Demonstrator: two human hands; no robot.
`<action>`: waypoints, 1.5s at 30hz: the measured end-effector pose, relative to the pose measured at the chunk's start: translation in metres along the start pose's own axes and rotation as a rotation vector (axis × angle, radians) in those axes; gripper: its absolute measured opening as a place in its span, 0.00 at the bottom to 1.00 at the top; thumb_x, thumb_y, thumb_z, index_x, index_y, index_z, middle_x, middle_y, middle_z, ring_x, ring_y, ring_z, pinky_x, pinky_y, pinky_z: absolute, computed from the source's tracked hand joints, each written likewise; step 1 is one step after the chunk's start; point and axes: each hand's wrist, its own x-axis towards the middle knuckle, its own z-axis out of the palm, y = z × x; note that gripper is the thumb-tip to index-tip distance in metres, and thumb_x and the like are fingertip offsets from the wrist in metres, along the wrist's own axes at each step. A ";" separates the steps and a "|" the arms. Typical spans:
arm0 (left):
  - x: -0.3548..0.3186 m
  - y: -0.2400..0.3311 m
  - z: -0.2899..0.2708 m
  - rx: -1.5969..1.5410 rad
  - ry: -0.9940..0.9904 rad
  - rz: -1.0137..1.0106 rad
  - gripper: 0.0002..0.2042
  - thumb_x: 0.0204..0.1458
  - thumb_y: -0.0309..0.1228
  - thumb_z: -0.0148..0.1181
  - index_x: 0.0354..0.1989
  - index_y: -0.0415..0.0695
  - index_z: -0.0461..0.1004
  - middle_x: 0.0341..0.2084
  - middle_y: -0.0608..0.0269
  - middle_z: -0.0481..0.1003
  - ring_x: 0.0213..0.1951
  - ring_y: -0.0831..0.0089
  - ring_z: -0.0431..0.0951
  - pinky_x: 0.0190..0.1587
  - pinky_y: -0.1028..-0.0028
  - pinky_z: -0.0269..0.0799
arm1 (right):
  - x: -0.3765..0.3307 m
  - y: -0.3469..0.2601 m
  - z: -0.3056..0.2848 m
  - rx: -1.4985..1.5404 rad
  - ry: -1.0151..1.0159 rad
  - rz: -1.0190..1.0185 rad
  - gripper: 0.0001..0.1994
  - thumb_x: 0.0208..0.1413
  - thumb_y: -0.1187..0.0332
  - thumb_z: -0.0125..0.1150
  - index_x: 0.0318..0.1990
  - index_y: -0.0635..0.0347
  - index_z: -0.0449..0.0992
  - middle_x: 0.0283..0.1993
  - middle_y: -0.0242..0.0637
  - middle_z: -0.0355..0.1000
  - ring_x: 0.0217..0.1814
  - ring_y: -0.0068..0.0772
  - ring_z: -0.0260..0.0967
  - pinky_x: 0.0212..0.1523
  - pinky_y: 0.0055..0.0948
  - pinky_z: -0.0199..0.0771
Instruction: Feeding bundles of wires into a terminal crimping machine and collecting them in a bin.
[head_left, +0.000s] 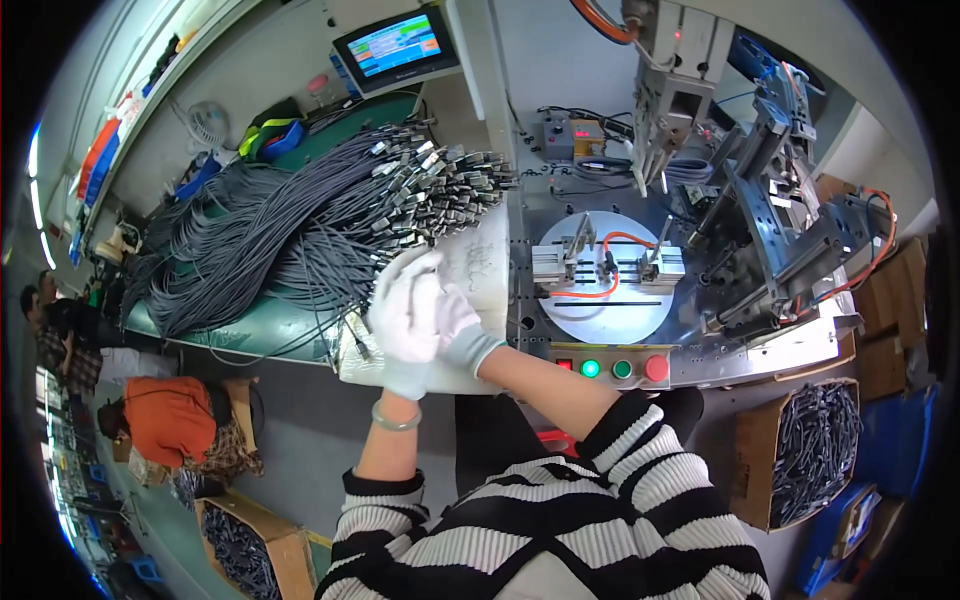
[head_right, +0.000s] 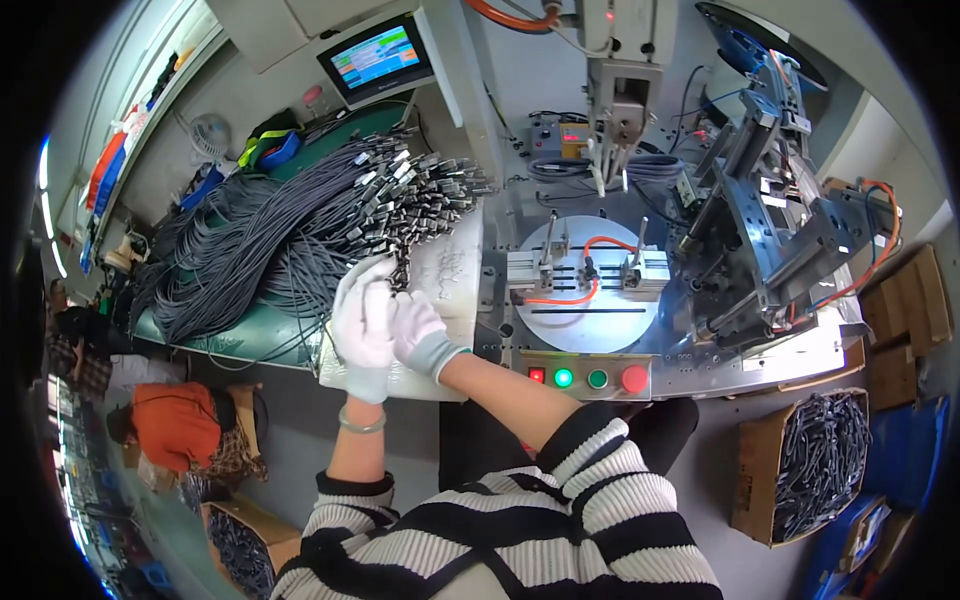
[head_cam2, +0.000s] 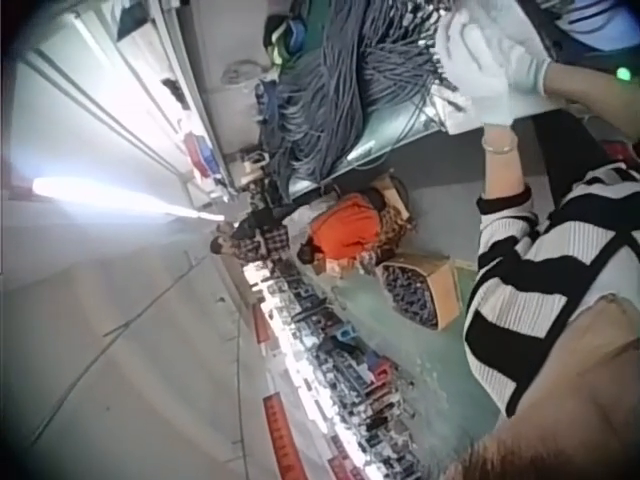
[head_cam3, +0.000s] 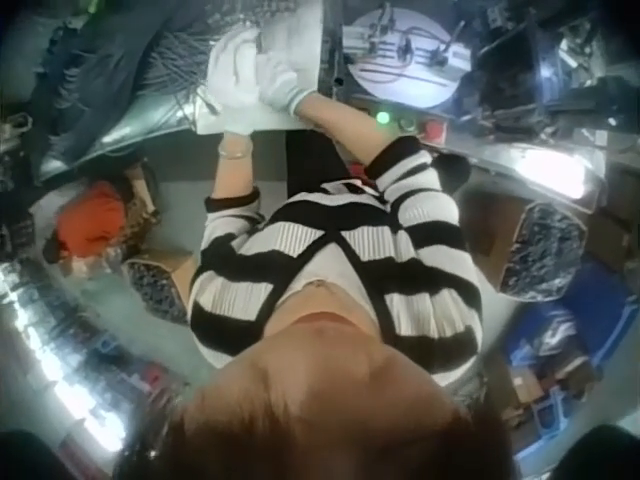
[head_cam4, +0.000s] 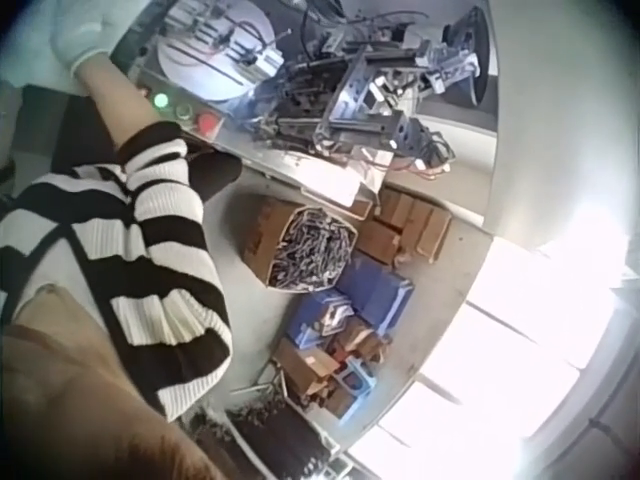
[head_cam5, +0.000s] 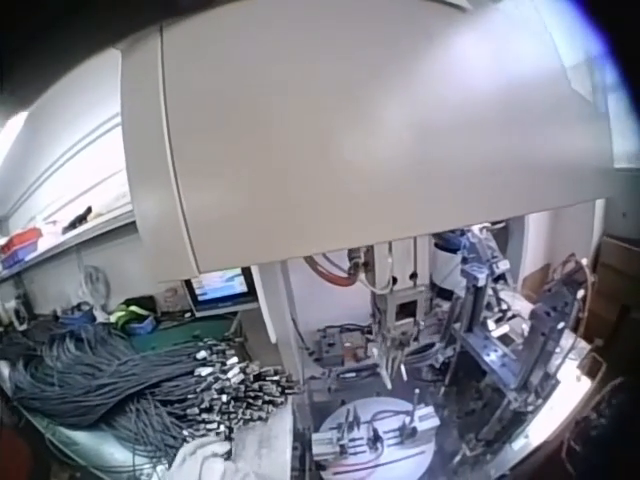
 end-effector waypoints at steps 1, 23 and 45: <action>-0.004 -0.002 -0.007 0.017 -0.027 -0.036 0.12 0.52 0.29 0.53 0.42 0.43 0.79 0.46 0.58 0.75 0.41 0.65 0.76 0.44 0.72 0.71 | 0.001 -0.005 -0.007 -0.026 0.007 0.002 0.11 0.53 0.64 0.52 0.39 0.60 0.72 0.38 0.46 0.71 0.39 0.44 0.69 0.38 0.37 0.70; 0.018 -0.058 0.127 0.385 -0.635 0.218 0.13 0.56 0.41 0.50 0.33 0.51 0.80 0.31 0.65 0.77 0.31 0.61 0.75 0.33 0.64 0.68 | -0.068 0.164 -0.266 -0.255 0.440 0.338 0.11 0.51 0.62 0.62 0.27 0.62 0.77 0.27 0.32 0.68 0.29 0.33 0.65 0.33 0.28 0.66; 0.014 -0.057 0.062 -0.080 -0.933 -0.265 0.12 0.53 0.39 0.57 0.34 0.45 0.83 0.25 0.63 0.81 0.23 0.70 0.72 0.30 0.74 0.67 | -0.159 0.115 -0.273 -0.128 0.457 0.431 0.13 0.50 0.62 0.63 0.27 0.65 0.77 0.24 0.33 0.67 0.24 0.28 0.61 0.29 0.25 0.65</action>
